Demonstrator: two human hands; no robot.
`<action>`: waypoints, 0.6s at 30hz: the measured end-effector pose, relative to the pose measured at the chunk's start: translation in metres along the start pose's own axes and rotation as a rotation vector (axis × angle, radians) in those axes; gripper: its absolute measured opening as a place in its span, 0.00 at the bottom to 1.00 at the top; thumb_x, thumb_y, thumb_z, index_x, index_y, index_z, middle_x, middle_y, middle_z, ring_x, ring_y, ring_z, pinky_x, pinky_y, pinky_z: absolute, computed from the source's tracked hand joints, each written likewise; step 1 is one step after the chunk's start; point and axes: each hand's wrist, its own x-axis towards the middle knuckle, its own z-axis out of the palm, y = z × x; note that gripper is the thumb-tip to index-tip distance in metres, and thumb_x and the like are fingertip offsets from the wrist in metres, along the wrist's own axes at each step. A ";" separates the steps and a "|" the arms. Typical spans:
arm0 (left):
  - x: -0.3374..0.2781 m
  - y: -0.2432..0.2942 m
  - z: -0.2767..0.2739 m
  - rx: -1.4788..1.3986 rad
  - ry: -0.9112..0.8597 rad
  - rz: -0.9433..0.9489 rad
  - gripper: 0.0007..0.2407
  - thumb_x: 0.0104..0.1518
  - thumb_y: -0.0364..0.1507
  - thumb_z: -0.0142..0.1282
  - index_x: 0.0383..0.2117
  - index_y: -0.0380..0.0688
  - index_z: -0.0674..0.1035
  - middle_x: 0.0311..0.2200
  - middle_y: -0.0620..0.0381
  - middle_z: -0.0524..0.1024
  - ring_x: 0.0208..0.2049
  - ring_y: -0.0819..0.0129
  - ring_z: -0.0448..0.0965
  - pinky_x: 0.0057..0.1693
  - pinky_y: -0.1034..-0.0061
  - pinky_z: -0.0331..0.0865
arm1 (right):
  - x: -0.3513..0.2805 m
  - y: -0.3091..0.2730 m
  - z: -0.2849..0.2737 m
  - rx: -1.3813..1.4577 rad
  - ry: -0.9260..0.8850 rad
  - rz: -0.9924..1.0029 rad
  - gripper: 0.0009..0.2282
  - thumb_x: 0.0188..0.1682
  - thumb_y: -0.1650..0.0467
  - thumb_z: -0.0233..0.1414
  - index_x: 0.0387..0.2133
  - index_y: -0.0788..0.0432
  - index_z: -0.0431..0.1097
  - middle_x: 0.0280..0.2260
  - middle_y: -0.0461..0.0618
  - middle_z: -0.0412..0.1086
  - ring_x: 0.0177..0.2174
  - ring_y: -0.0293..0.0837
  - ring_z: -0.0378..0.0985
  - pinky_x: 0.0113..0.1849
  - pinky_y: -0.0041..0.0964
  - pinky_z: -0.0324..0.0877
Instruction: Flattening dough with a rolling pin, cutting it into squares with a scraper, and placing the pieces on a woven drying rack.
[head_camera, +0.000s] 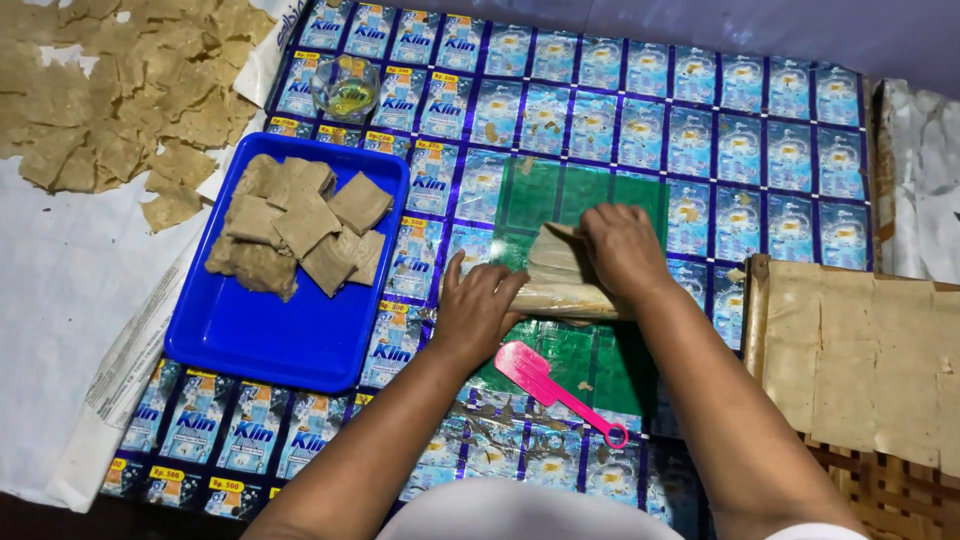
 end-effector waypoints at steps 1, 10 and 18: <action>-0.002 0.000 -0.003 -0.001 0.002 -0.001 0.25 0.49 0.37 0.67 0.54 0.54 0.72 0.43 0.53 0.75 0.53 0.56 0.75 0.67 0.38 0.48 | -0.008 -0.005 -0.005 -0.002 0.000 -0.002 0.04 0.50 0.63 0.51 0.36 0.45 0.65 0.35 0.41 0.67 0.43 0.45 0.74 0.51 0.49 0.68; 0.022 0.000 -0.014 -0.016 -0.025 -0.005 0.25 0.52 0.40 0.64 0.57 0.56 0.71 0.44 0.55 0.75 0.55 0.58 0.74 0.67 0.43 0.53 | -0.051 -0.018 -0.068 0.169 -0.306 0.260 0.18 0.59 0.56 0.40 0.34 0.52 0.74 0.38 0.55 0.76 0.47 0.56 0.78 0.55 0.57 0.65; 0.098 -0.015 -0.005 -0.026 -0.301 -0.043 0.28 0.51 0.58 0.55 0.56 0.64 0.73 0.57 0.52 0.72 0.64 0.54 0.67 0.63 0.55 0.62 | -0.041 0.038 0.020 0.017 -0.059 0.483 0.14 0.59 0.57 0.40 0.43 0.49 0.70 0.48 0.51 0.66 0.49 0.58 0.74 0.45 0.56 0.70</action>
